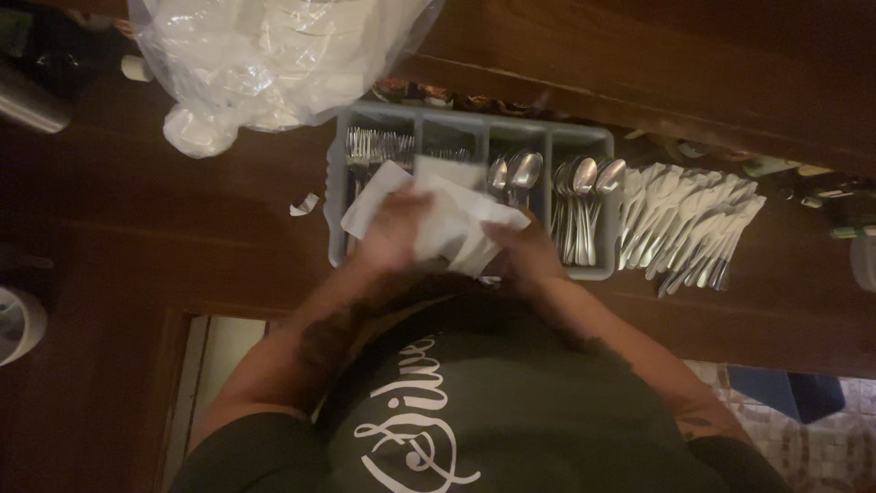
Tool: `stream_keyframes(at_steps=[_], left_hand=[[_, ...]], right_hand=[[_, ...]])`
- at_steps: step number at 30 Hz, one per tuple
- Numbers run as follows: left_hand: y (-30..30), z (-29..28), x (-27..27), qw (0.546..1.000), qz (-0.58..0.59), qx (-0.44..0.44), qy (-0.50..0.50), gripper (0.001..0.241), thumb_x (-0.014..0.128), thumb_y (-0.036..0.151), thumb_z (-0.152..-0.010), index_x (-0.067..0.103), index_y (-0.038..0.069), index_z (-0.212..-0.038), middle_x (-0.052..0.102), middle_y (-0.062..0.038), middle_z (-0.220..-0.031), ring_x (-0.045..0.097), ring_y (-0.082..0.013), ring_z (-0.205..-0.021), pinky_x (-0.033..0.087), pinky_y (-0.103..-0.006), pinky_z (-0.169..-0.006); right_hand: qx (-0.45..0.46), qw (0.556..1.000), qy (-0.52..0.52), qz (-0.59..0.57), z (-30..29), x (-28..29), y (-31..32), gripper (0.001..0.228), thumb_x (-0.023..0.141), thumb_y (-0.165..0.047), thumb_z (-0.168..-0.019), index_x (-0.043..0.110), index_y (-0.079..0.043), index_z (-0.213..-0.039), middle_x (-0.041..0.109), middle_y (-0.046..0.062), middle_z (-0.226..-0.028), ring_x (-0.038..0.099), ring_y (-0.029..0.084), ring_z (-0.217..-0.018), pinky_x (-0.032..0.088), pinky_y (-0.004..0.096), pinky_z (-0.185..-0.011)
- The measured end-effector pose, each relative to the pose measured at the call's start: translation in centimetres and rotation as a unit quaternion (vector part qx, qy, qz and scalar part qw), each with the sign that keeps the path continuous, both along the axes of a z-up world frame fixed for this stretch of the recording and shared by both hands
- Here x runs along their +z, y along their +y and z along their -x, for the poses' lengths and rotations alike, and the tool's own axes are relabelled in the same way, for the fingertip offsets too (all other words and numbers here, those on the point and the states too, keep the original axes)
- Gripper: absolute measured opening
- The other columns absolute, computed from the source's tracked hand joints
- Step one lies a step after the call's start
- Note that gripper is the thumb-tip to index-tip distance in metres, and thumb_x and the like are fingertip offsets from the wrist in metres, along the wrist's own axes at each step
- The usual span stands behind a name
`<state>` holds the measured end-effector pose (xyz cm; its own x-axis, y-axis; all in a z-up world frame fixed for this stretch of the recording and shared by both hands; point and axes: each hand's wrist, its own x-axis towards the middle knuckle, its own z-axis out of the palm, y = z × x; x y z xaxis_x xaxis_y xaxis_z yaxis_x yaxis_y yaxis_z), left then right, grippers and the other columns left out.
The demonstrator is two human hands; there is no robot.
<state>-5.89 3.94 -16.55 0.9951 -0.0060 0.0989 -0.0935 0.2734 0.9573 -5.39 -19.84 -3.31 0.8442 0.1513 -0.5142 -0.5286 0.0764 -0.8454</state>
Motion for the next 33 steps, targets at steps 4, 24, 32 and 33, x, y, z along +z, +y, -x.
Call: stream_keyframes(at_steps=[4, 24, 32, 33], left_hand=[[4.2, -1.8, 3.0, 0.977, 0.027, 0.207, -0.046, 0.043, 0.053, 0.010, -0.106, 0.049, 0.004, -0.148, 0.057, -0.011, -0.143, 0.056, -0.0210, -0.129, 0.044, -0.0359, -0.115], [-3.9, 1.3, 11.3, 0.923, 0.308, -0.198, 0.118, 0.069, 0.054, 0.014, -0.105, 0.021, 0.005, -0.166, 0.052, -0.014, -0.149, 0.054, -0.0248, -0.132, 0.044, -0.0393, -0.113], [-4.0, 1.0, 9.8, 0.941, 0.253, -0.221, 0.031, 0.081, 0.063, 0.006, -0.101, 0.015, 0.009, -0.167, 0.051, -0.013, -0.145, 0.053, -0.0225, -0.129, 0.043, -0.0394, -0.114], [-3.9, 1.2, 9.4, 0.960, 0.192, -0.201, 0.021, 0.077, 0.062, 0.009, -0.102, 0.019, 0.008, -0.166, 0.053, -0.012, -0.145, 0.053, -0.0200, -0.128, 0.042, -0.0367, -0.114]], right_hand=[[-0.027, 0.999, 0.024, -0.019, -0.3, 0.2, -0.5, 0.054, 0.074, -0.007, -0.082, 0.054, -0.002, -0.131, 0.070, 0.013, -0.104, 0.074, 0.027, -0.086, 0.065, 0.042, -0.071], [0.031, 0.999, -0.019, -0.006, 0.5, 0.0, -0.9, 0.040, 0.078, -0.011, -0.084, 0.056, -0.001, -0.117, 0.068, 0.006, -0.083, 0.055, 0.011, -0.052, 0.042, 0.026, -0.043], [0.048, 0.998, -0.027, -0.022, 0.7, 0.3, -0.6, 0.042, 0.077, -0.011, -0.085, 0.056, -0.002, -0.121, 0.070, 0.006, -0.080, 0.049, 0.008, -0.045, 0.039, 0.024, -0.039], [0.052, 0.998, -0.030, -0.015, 0.7, 0.4, -0.5, 0.042, 0.076, -0.011, -0.086, 0.057, -0.002, -0.122, 0.069, 0.007, -0.082, 0.049, 0.009, -0.046, 0.038, 0.025, -0.039]])
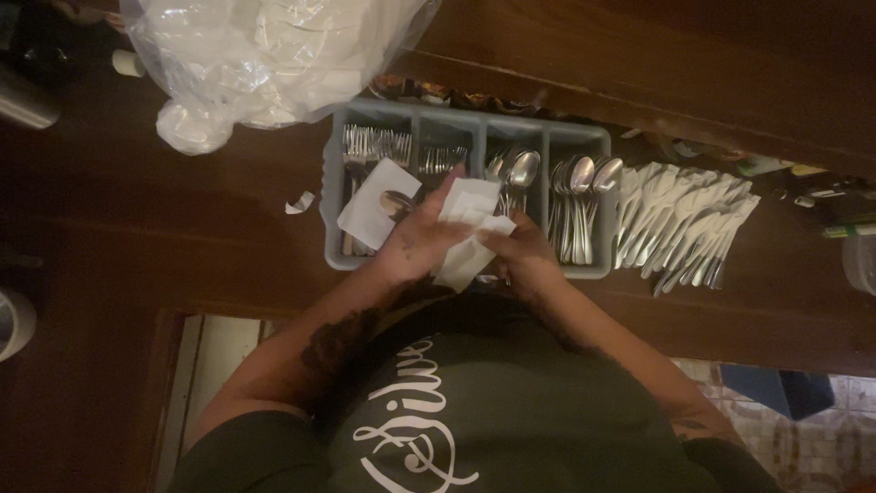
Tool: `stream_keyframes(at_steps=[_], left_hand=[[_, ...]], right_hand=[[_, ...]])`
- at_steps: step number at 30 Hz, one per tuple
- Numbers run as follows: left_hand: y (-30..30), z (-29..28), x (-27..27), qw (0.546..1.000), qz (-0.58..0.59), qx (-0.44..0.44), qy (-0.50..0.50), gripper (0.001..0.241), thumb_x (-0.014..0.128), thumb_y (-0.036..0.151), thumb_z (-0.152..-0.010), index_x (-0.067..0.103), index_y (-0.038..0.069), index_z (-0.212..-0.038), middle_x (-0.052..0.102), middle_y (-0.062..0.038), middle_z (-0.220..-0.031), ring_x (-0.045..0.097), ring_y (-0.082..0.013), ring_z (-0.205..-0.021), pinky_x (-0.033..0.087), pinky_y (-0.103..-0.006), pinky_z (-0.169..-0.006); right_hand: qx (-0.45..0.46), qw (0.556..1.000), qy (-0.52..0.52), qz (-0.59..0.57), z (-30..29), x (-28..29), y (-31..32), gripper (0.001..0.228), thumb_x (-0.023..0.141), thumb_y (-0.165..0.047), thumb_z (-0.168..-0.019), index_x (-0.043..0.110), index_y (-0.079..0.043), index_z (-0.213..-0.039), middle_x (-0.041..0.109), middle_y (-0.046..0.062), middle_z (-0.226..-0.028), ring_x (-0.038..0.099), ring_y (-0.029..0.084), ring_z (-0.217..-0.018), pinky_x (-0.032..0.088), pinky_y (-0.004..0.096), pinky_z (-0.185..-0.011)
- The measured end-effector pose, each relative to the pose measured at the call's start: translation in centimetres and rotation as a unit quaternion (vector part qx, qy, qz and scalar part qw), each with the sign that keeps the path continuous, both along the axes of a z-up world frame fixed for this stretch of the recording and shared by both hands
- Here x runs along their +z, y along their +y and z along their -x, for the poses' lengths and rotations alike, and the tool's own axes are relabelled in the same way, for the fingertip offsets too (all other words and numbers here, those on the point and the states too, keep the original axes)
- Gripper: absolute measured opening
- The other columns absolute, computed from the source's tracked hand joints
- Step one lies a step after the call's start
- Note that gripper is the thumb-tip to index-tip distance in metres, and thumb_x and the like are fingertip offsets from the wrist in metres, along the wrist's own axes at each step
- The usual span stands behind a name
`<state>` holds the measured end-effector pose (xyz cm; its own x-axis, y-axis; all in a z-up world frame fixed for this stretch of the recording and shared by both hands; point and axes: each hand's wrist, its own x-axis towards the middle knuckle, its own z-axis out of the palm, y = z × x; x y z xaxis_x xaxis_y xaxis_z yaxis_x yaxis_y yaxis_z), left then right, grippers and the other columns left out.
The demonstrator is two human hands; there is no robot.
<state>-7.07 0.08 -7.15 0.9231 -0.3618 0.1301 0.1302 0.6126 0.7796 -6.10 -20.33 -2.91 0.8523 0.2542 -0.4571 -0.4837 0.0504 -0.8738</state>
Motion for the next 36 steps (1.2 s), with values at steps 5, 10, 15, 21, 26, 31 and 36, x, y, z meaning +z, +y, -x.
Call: stream_keyframes(at_steps=[5, 10, 15, 21, 26, 31, 36], left_hand=[[0.5, -0.1, -2.7, 0.972, -0.215, 0.091, 0.029, 0.057, 0.063, 0.015, -0.103, 0.040, 0.004, -0.153, 0.062, -0.012, -0.136, 0.058, -0.0162, -0.118, 0.047, -0.0320, -0.105], [4.8, -3.1, -3.7, 0.899, -0.297, 0.317, -0.060, 0.046, 0.064, 0.012, -0.103, 0.048, 0.002, -0.145, 0.064, -0.010, -0.128, 0.060, -0.0151, -0.110, 0.048, -0.0305, -0.098], [6.5, -3.9, -1.4, 0.864, -0.230, 0.442, -0.076, 0.035, 0.065, 0.010, -0.104, 0.056, 0.001, -0.137, 0.067, -0.009, -0.120, 0.062, -0.0141, -0.102, 0.050, -0.0290, -0.090], [3.5, -4.7, -0.9, 0.976, -0.102, 0.192, -0.031, 0.024, 0.066, 0.008, -0.104, 0.066, 0.000, -0.127, 0.070, -0.006, -0.111, 0.064, -0.0128, -0.092, 0.052, -0.0273, -0.082], [4.0, -4.8, 3.1, 0.967, 0.173, -0.024, 0.184, 0.047, 0.064, 0.033, -0.094, 0.067, -0.002, -0.125, 0.072, -0.014, -0.116, 0.068, -0.0239, -0.103, 0.053, -0.0358, -0.090], [5.3, -5.1, 3.0, 0.922, 0.265, -0.169, 0.225, 0.056, 0.070, 0.037, -0.092, 0.066, -0.006, -0.129, 0.070, -0.020, -0.125, 0.066, -0.0309, -0.113, 0.051, -0.0407, -0.101], [4.7, -5.9, 1.8, 0.988, -0.121, 0.029, 0.092, 0.053, 0.080, 0.030, -0.089, 0.067, -0.002, -0.129, 0.070, -0.017, -0.123, 0.066, -0.0275, -0.107, 0.051, -0.0410, -0.092]], right_hand=[[-0.022, 0.987, 0.083, 0.135, -0.9, -0.2, -0.2, 0.034, 0.068, -0.013, -0.089, 0.059, -0.004, -0.120, 0.074, 0.013, -0.095, 0.073, 0.020, -0.069, 0.061, 0.032, -0.056], [0.091, 0.936, -0.126, 0.316, -2.9, -1.1, -3.3, 0.031, 0.063, -0.017, -0.098, 0.065, -0.008, -0.127, 0.070, 0.009, -0.109, 0.066, 0.023, -0.081, 0.053, 0.032, -0.064], [0.053, 0.973, -0.021, 0.223, -1.3, 1.7, -3.7, 0.042, 0.046, -0.023, -0.104, 0.054, -0.017, -0.145, 0.068, 0.008, -0.089, 0.052, 0.018, -0.059, 0.043, 0.032, -0.047], [0.092, 0.990, 0.042, 0.101, 1.0, 4.2, -2.2, 0.043, 0.050, -0.017, -0.102, 0.056, -0.007, -0.144, 0.063, 0.005, -0.077, 0.051, 0.013, -0.052, 0.043, 0.028, -0.045], [0.097, 0.993, 0.068, -0.012, 1.4, 5.4, -2.1, 0.051, 0.052, -0.015, -0.102, 0.051, -0.010, -0.153, 0.053, 0.002, -0.069, 0.044, 0.010, -0.048, 0.039, 0.025, -0.044], [0.146, 0.988, 0.045, 0.036, 0.9, 5.8, -2.8, 0.052, 0.050, -0.012, -0.100, 0.050, -0.008, -0.152, 0.053, 0.001, -0.073, 0.043, 0.009, -0.047, 0.036, 0.023, -0.041], [0.144, 0.987, 0.049, -0.047, 0.9, 4.8, -2.9, 0.057, 0.051, -0.008, -0.097, 0.048, -0.007, -0.153, 0.053, 0.001, -0.074, 0.042, 0.009, -0.045, 0.035, 0.023, -0.039]])
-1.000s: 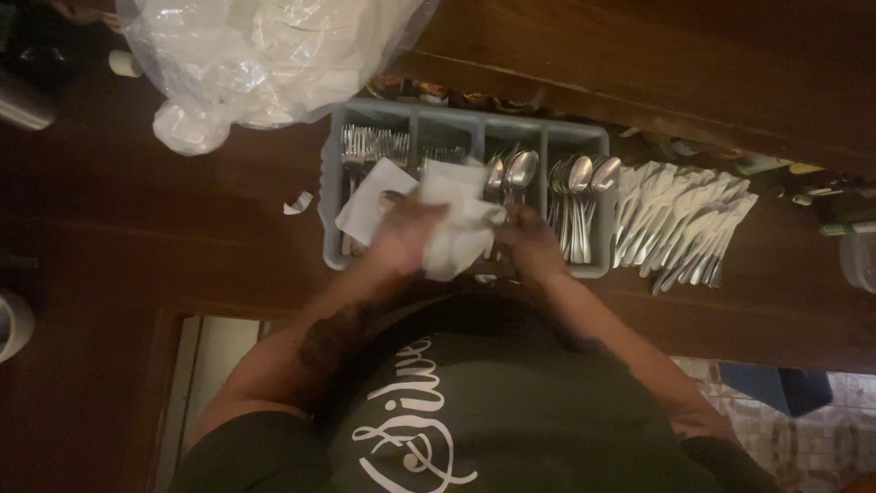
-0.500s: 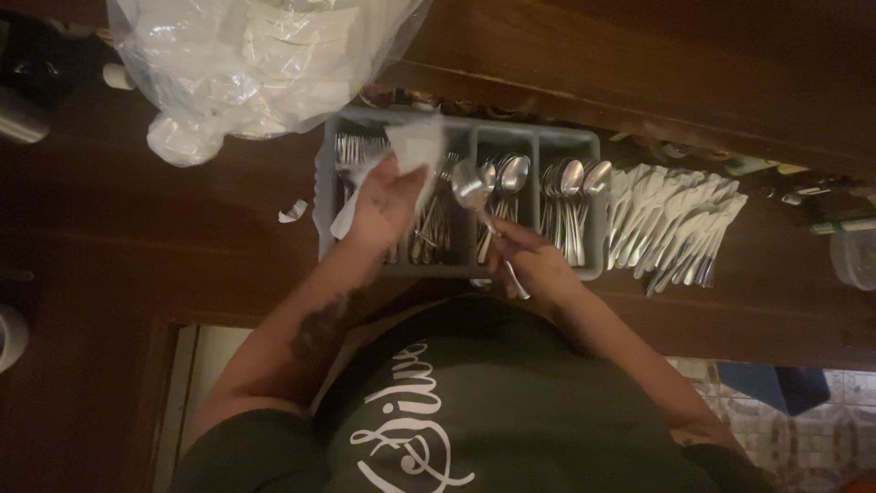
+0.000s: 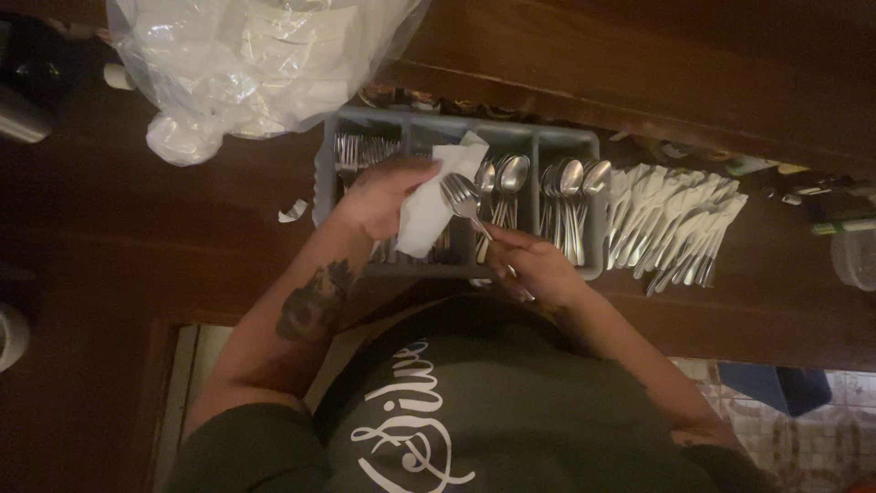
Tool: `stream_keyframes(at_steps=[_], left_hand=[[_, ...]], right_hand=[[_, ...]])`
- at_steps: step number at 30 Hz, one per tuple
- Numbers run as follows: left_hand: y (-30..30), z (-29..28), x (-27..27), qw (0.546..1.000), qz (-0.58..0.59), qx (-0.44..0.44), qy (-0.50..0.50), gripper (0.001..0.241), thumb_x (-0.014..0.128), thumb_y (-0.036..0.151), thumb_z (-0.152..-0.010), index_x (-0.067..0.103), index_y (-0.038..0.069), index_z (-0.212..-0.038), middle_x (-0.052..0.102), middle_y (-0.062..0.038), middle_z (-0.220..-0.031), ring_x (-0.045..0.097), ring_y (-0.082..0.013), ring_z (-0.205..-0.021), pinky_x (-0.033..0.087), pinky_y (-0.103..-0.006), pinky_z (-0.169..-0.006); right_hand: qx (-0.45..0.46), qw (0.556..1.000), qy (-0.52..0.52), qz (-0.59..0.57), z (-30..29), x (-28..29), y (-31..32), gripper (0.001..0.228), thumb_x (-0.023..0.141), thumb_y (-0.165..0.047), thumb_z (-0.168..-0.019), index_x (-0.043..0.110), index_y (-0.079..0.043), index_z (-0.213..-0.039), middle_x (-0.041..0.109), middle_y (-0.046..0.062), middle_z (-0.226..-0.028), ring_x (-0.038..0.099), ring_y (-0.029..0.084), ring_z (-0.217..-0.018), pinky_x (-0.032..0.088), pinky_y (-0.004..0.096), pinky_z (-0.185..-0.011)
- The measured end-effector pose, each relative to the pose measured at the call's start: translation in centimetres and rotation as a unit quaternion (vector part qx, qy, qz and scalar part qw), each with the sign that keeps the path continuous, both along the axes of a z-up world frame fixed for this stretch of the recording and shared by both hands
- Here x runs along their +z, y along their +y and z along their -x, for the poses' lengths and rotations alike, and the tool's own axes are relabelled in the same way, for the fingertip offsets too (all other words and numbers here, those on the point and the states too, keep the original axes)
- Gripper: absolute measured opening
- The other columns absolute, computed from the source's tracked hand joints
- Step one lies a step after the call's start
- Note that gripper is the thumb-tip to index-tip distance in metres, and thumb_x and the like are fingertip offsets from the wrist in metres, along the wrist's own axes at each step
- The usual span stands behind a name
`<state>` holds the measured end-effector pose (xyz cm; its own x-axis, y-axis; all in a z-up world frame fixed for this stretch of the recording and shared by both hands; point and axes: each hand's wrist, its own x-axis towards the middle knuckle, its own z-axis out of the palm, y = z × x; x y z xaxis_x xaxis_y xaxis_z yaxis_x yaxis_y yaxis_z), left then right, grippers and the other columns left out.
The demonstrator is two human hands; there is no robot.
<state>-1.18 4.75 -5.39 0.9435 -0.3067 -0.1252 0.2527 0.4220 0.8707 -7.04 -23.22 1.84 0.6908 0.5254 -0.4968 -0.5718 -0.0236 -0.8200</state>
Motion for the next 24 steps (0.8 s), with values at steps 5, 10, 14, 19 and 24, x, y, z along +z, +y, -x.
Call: stream_keyframes(at_steps=[5, 10, 14, 19, 24], left_hand=[[-1.4, -0.4, 4.8, 0.991, -0.102, 0.010, 0.088, 0.050, 0.072, 0.036, -0.092, 0.071, 0.000, -0.127, 0.076, -0.012, -0.115, 0.070, -0.0206, -0.097, 0.055, -0.0370, -0.085], [-1.6, -1.4, 7.3, 0.927, 0.318, -0.125, 0.153, 0.061, 0.043, 0.045, -0.104, 0.059, -0.003, -0.138, 0.070, -0.016, -0.129, 0.070, -0.0274, -0.110, 0.055, -0.0384, -0.099], [-0.1, -1.1, 7.1, 0.969, 0.186, -0.079, 0.144, 0.054, 0.040, 0.029, -0.100, 0.055, -0.002, -0.141, 0.068, -0.011, -0.137, 0.068, -0.0223, -0.118, 0.055, -0.0404, -0.102], [-0.2, -2.0, 3.7, 0.972, 0.159, -0.167, 0.044, 0.055, 0.061, 0.014, -0.094, 0.057, -0.001, -0.147, 0.067, -0.016, -0.134, 0.068, -0.0229, -0.113, 0.054, -0.0380, -0.099], [-0.3, -1.7, 4.5, 0.943, -0.221, -0.016, -0.249, 0.035, 0.075, 0.023, -0.092, 0.075, 0.008, -0.123, 0.077, -0.012, -0.118, 0.072, -0.0191, -0.103, 0.058, -0.0318, -0.089]], right_hand=[[-0.029, 0.998, -0.031, 0.055, 0.2, -0.5, 1.3, 0.047, 0.048, -0.013, -0.103, 0.049, -0.009, -0.150, 0.052, 0.002, -0.069, 0.042, 0.010, -0.045, 0.035, 0.024, -0.040], [0.024, 0.990, -0.127, 0.056, -0.1, -0.7, 1.5, 0.045, 0.044, -0.015, -0.105, 0.045, -0.008, -0.149, 0.054, 0.004, -0.070, 0.049, 0.013, -0.048, 0.043, 0.026, -0.045], [0.033, 0.993, -0.107, 0.047, 0.0, -0.4, 1.2, 0.048, 0.043, -0.016, -0.104, 0.044, -0.009, -0.152, 0.052, 0.005, -0.066, 0.046, 0.013, -0.044, 0.042, 0.026, -0.043], [0.017, 0.997, -0.072, 0.025, 0.2, -1.0, 1.1, 0.050, 0.044, -0.014, -0.103, 0.043, -0.008, -0.153, 0.052, 0.003, -0.071, 0.043, 0.012, -0.044, 0.039, 0.026, -0.041], [0.040, 0.991, -0.120, 0.040, 0.3, -2.1, 1.2, 0.048, 0.042, -0.014, -0.103, 0.040, -0.010, -0.151, 0.055, 0.004, -0.073, 0.050, 0.014, -0.049, 0.044, 0.027, -0.045]])
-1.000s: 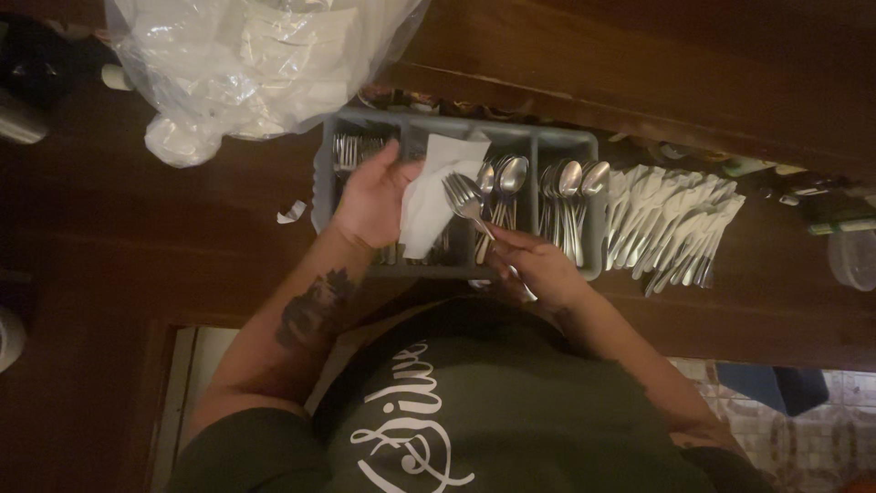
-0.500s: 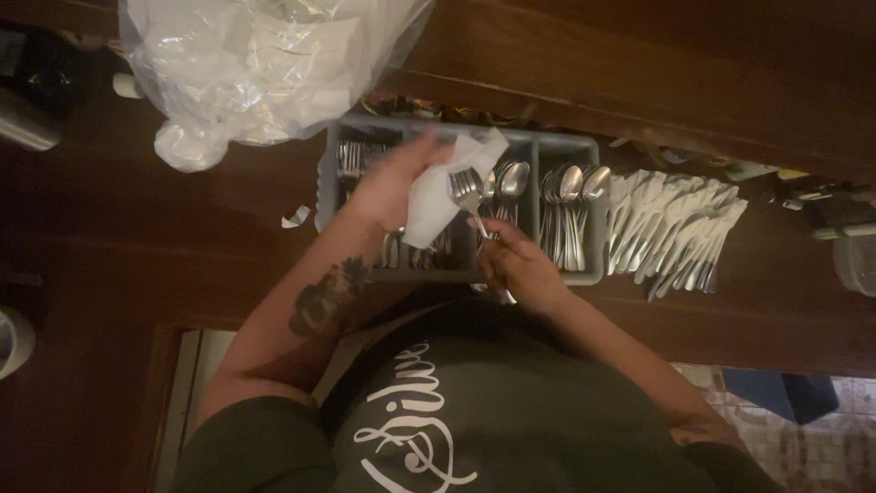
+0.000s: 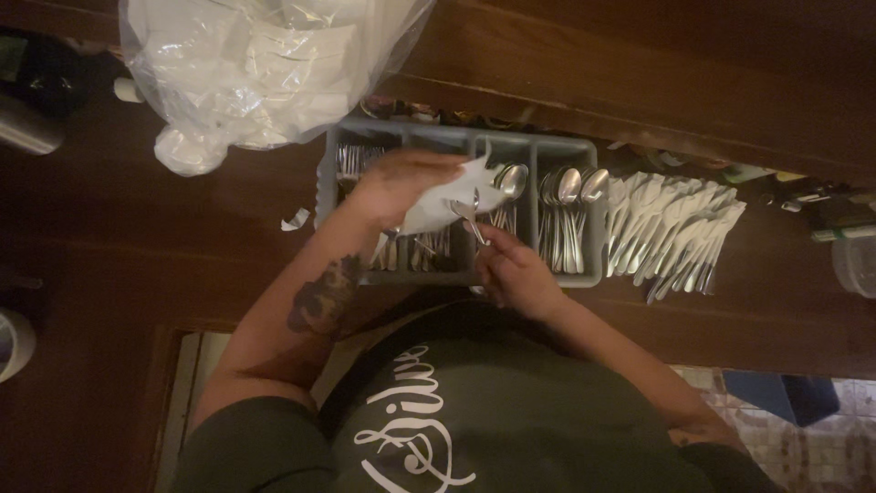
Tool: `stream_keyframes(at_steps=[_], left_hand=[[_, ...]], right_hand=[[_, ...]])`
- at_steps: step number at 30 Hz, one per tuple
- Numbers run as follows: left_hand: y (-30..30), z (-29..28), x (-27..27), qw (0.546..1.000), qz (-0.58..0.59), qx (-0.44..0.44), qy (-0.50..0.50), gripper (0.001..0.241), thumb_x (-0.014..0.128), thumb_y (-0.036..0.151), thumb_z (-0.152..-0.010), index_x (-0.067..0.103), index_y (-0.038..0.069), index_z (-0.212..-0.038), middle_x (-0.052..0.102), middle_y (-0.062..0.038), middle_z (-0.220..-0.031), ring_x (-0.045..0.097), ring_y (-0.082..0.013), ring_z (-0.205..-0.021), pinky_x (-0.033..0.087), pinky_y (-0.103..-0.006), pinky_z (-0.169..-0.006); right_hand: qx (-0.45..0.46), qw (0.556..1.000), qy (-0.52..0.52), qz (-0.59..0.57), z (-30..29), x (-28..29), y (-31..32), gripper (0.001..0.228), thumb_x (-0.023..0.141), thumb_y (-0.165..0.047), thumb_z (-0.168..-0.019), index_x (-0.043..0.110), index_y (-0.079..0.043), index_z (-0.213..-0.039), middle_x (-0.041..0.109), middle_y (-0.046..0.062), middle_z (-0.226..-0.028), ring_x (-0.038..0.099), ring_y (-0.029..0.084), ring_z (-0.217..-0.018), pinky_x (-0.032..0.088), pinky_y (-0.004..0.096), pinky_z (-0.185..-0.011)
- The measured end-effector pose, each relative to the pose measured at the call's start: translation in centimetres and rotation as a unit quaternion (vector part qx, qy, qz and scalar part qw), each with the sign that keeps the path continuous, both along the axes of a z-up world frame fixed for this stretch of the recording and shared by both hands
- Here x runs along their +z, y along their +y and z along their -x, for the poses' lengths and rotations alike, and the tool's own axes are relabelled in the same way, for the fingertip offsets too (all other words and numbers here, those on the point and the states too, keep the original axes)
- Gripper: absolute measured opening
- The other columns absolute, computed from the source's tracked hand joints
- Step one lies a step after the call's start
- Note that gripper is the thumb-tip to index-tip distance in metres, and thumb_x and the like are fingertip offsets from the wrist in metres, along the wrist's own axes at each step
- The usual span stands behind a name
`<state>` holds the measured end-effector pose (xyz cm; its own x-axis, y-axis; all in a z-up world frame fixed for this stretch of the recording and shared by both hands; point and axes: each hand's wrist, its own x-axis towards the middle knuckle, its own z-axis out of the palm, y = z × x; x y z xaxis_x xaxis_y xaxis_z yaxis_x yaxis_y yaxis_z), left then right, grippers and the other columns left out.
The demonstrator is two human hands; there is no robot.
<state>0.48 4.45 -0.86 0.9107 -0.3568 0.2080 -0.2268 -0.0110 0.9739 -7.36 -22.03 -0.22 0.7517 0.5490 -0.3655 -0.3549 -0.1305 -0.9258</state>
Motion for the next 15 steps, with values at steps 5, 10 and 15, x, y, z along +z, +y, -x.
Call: stream_keyframes(at_steps=[5, 10, 15], left_hand=[[-2.4, 0.9, 4.8, 0.970, -0.194, -0.005, 0.147, 0.031, 0.069, 0.031, -0.096, 0.073, 0.021, -0.125, 0.079, -0.007, -0.105, 0.071, -0.0180, -0.084, 0.055, -0.0299, -0.078], [-4.2, 2.5, 5.9, 0.990, -0.132, -0.035, 0.031, 0.055, 0.070, 0.021, -0.094, 0.055, 0.018, -0.147, 0.076, -0.013, -0.119, 0.073, -0.0158, -0.101, 0.056, -0.0283, -0.090], [-3.9, 3.1, 7.1, 0.992, -0.102, -0.072, -0.011, 0.084, 0.072, 0.010, -0.093, 0.027, 0.017, -0.163, 0.067, -0.015, -0.133, 0.069, -0.0161, -0.111, 0.055, -0.0288, -0.095]], right_hand=[[0.060, 0.994, -0.093, 0.014, 0.6, 0.3, 0.6, 0.023, 0.053, -0.013, -0.101, 0.049, -0.010, -0.123, 0.073, 0.004, -0.088, 0.068, 0.013, -0.076, 0.054, 0.028, -0.067], [-0.143, 0.882, -0.386, 0.230, -1.3, 6.3, 0.1, 0.032, 0.088, -0.023, -0.079, 0.062, -0.005, -0.077, 0.061, 0.008, -0.081, 0.059, 0.021, -0.074, 0.049, 0.033, -0.068], [-0.086, 0.827, -0.539, 0.136, -4.1, 7.5, -1.1, 0.030, 0.082, -0.016, -0.081, 0.070, -0.001, -0.103, 0.066, 0.015, -0.116, 0.064, 0.026, -0.107, 0.053, 0.036, -0.091]])
